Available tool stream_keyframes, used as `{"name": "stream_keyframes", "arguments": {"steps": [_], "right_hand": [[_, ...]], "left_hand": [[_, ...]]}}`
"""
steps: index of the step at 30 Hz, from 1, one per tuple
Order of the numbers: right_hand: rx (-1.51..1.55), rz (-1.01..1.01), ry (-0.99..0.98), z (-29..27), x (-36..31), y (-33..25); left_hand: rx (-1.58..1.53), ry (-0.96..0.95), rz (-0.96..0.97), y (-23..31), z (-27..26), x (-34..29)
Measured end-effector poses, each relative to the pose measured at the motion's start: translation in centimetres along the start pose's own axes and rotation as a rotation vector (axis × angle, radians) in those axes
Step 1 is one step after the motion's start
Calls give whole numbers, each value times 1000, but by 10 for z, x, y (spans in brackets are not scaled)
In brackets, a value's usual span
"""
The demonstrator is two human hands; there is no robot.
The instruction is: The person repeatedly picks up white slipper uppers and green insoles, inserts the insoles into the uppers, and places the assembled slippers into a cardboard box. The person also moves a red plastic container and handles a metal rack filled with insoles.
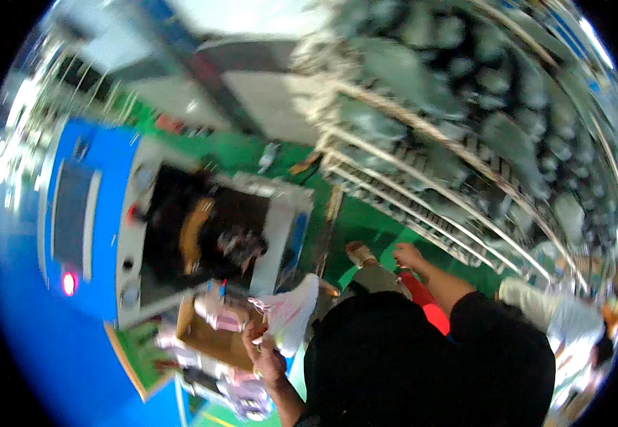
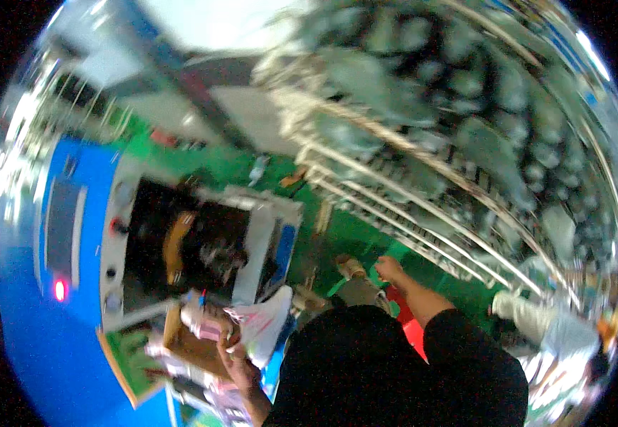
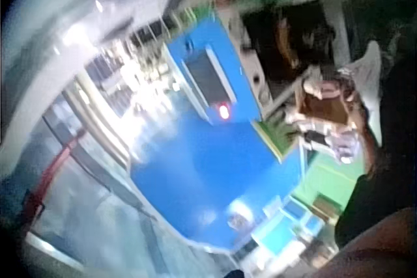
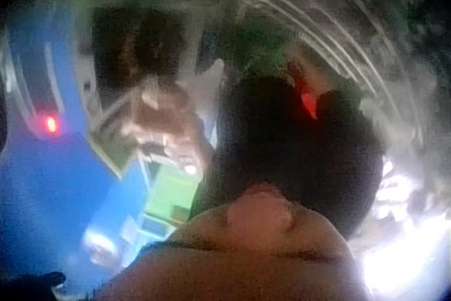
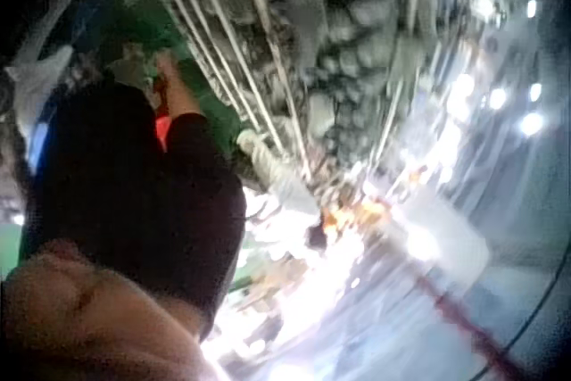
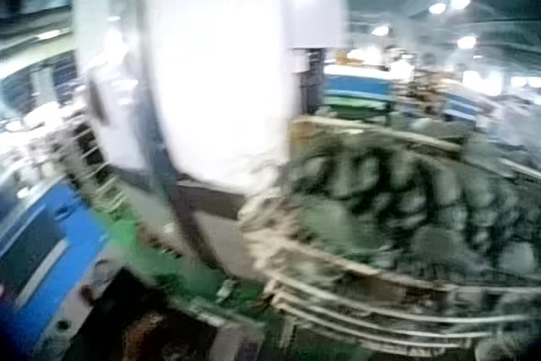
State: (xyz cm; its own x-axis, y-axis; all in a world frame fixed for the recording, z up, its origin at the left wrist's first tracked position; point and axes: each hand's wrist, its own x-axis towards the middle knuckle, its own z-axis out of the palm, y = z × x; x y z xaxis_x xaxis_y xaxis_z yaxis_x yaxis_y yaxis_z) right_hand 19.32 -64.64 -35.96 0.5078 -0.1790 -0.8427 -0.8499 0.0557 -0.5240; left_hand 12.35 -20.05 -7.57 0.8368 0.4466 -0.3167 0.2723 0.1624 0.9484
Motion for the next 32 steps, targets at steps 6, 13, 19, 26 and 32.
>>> {"name": "stream_keyframes", "arguments": {"steps": [6, 13, 19, 26, 32], "right_hand": [[-213, -92, -301, 107, 11, -6], [-874, -221, -470, 175, 3, -62], [-111, 18, -888, 200, 84, -79], [-1002, -305, -1041, 225, 66, -77], [-1624, -319, -1014, 285, 13, -91]], "left_hand": [[37, 539, 92, 9, -183, -94], [1405, 420, -27, -108, -259, -86], [1214, 646, -338, -191, -246, -31], [1167, 742, -206, -184, -239, -115], [869, 803, -546, -165, -162, -287]]}}
